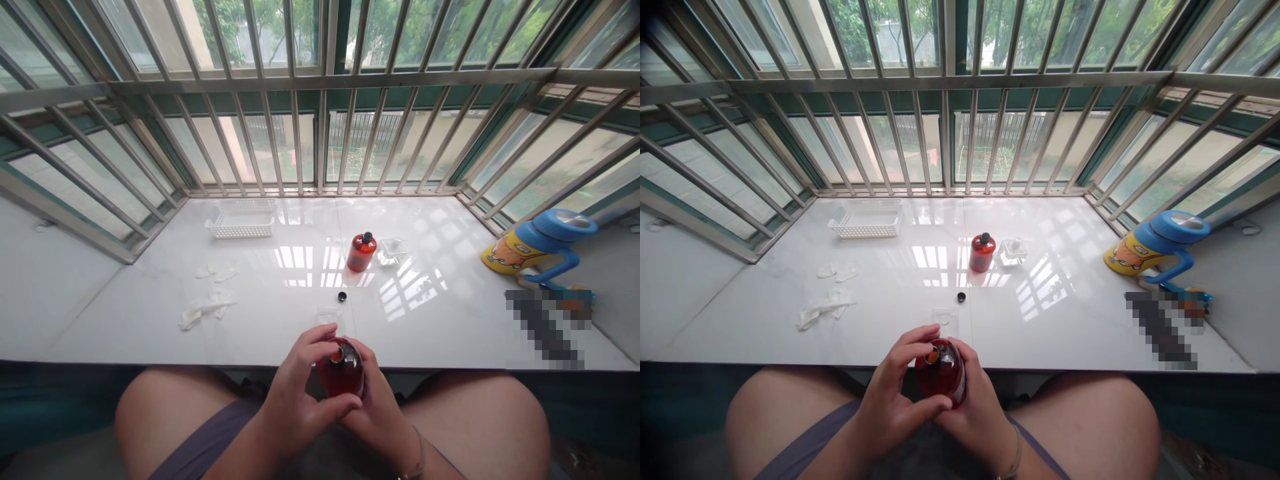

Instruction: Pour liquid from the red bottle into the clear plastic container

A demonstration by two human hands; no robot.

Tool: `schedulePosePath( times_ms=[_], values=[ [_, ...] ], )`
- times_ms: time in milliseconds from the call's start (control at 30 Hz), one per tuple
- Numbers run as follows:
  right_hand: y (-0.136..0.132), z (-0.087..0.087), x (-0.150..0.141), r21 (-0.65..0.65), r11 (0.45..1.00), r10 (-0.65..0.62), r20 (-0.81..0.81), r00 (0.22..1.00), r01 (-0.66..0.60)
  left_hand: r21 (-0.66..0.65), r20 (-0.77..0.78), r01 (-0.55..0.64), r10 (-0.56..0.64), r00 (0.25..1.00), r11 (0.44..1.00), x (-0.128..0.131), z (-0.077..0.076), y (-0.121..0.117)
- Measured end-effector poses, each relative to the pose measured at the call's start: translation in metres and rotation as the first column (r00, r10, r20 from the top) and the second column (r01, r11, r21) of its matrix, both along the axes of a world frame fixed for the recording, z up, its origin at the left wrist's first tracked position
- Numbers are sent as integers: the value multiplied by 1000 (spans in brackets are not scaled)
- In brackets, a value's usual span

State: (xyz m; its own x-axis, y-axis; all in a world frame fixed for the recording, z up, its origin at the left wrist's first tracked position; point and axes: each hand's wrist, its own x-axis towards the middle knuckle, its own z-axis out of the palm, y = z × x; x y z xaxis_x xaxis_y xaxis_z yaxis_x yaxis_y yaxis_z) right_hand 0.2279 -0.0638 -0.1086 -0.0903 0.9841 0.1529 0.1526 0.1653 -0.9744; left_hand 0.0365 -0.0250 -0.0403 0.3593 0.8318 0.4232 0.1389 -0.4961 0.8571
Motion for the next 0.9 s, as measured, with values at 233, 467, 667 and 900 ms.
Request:
schedulePosePath(
  times_ms=[233, 467, 667, 900],
  values=[
    [-1, 0, 2, 48, 999, -28, 54, 998, 25, -109, 66, -17, 24, 998, 994, -3, -6, -4],
    [5, 1, 13, 44, 981, -193, 114, 975, 189, -236, 1, -152, 156, 988, 960, -11, -24, 20],
    [20, 5, 41, -38, 907, -410, 152, 900, 420, -365, -324, -287, 168, 931, 886, -9, -54, 55],
    [34, 3, 62, -55, 875, -458, 225, 860, 481, -387, -353, -234, 91, 931, 892, 0, -69, 74]
  ],
)
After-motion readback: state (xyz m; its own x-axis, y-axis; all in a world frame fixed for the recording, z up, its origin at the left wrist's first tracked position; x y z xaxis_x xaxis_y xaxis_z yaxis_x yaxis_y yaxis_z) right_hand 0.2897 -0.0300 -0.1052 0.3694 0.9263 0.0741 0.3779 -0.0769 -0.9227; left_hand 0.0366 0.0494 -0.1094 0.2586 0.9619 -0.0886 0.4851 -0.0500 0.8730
